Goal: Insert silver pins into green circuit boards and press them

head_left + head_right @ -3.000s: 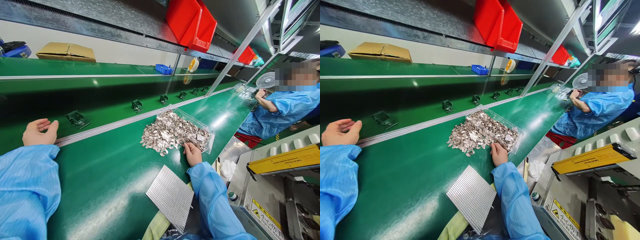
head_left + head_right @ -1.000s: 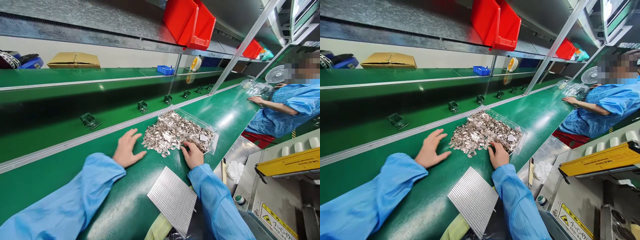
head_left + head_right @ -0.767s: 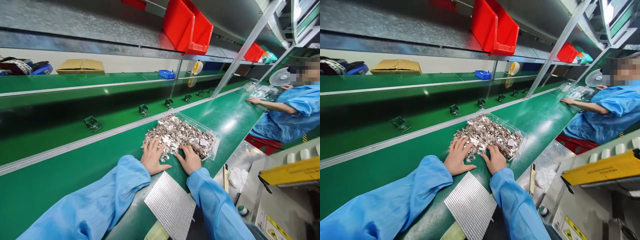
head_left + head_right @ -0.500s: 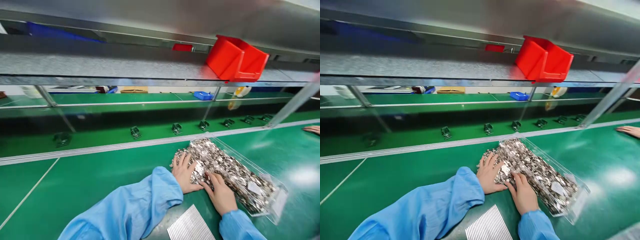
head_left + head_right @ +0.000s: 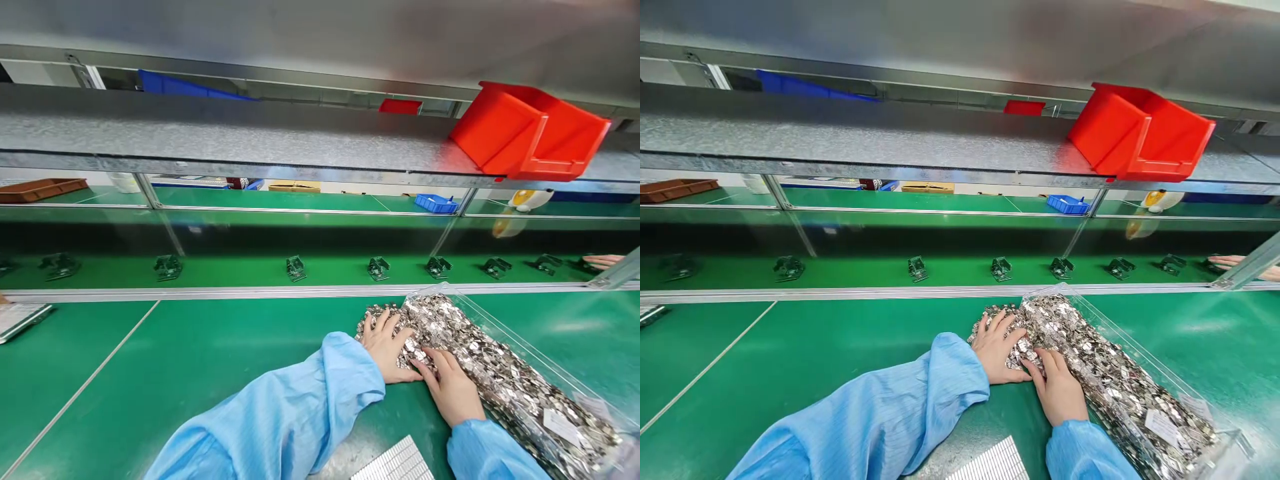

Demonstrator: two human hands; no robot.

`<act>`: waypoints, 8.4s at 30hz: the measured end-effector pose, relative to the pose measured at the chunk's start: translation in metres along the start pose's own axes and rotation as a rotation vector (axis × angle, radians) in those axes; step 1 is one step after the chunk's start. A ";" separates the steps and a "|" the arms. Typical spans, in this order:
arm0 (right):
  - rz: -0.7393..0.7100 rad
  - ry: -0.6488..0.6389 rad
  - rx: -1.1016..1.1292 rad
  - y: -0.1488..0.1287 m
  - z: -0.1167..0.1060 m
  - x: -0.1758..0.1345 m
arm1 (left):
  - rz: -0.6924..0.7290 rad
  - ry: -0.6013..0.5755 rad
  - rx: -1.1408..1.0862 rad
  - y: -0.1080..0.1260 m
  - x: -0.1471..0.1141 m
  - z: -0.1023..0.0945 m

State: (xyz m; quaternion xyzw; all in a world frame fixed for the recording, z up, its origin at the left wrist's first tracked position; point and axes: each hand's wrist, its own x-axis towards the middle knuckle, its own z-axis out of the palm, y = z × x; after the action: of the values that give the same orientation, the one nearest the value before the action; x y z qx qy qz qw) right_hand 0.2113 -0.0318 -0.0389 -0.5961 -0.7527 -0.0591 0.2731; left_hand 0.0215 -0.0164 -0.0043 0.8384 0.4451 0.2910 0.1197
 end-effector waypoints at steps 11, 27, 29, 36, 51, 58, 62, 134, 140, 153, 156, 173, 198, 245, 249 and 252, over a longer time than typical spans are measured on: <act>0.412 -0.131 -0.370 -0.038 -0.043 -0.017 | -0.155 -0.147 0.103 -0.029 -0.020 -0.034; 0.357 -0.155 -0.306 -0.022 -0.030 -0.005 | -0.128 -0.047 -0.127 -0.032 0.004 -0.023; 0.297 -0.168 -0.256 -0.014 -0.024 -0.005 | -0.154 0.056 -0.265 -0.037 0.004 -0.025; 0.313 -0.213 -0.118 -0.010 -0.028 -0.002 | -0.341 0.333 -0.397 -0.039 -0.008 -0.036; 0.365 -0.132 0.001 -0.003 -0.029 0.002 | -0.393 0.381 -0.554 -0.056 -0.095 -0.084; 0.378 -0.240 -0.059 -0.004 -0.031 0.008 | -0.407 0.378 -0.565 -0.062 -0.138 -0.106; 0.398 -0.306 -0.089 -0.005 -0.033 0.009 | -0.415 0.376 -0.581 -0.070 -0.146 -0.109; 0.424 -0.304 -0.089 -0.016 -0.043 0.002 | -0.335 0.187 -0.337 -0.062 -0.145 -0.112; 0.413 -0.299 -0.084 -0.017 -0.045 0.003 | -0.346 0.191 -0.339 -0.061 -0.144 -0.112; 0.439 -0.300 -0.072 -0.019 -0.046 0.003 | -0.338 0.205 -0.367 -0.063 -0.143 -0.110; 0.466 -0.313 -0.065 -0.018 -0.047 0.005 | -0.340 0.205 -0.374 -0.064 -0.144 -0.108; 0.472 -0.295 -0.050 -0.013 -0.042 0.004 | -0.328 0.217 -0.351 -0.064 -0.143 -0.108; 0.474 -0.242 -0.008 -0.018 -0.044 0.003 | -0.326 0.208 -0.325 -0.063 -0.143 -0.109; 0.455 -0.205 -0.103 -0.003 -0.037 0.000 | -0.879 1.038 0.247 -0.240 -0.170 -0.247; 0.467 -0.210 -0.144 -0.002 -0.035 -0.002 | -1.021 1.058 0.268 -0.270 -0.174 -0.274; 0.412 -0.144 -0.111 -0.015 -0.040 -0.006 | -1.103 0.985 0.202 -0.287 -0.170 -0.285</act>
State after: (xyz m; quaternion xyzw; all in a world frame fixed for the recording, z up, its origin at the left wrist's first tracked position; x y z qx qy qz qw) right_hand 0.2116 -0.0577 -0.0042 -0.7540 -0.6282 -0.0007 0.1921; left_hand -0.4160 -0.0062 0.0279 0.2731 0.8277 0.4883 -0.0427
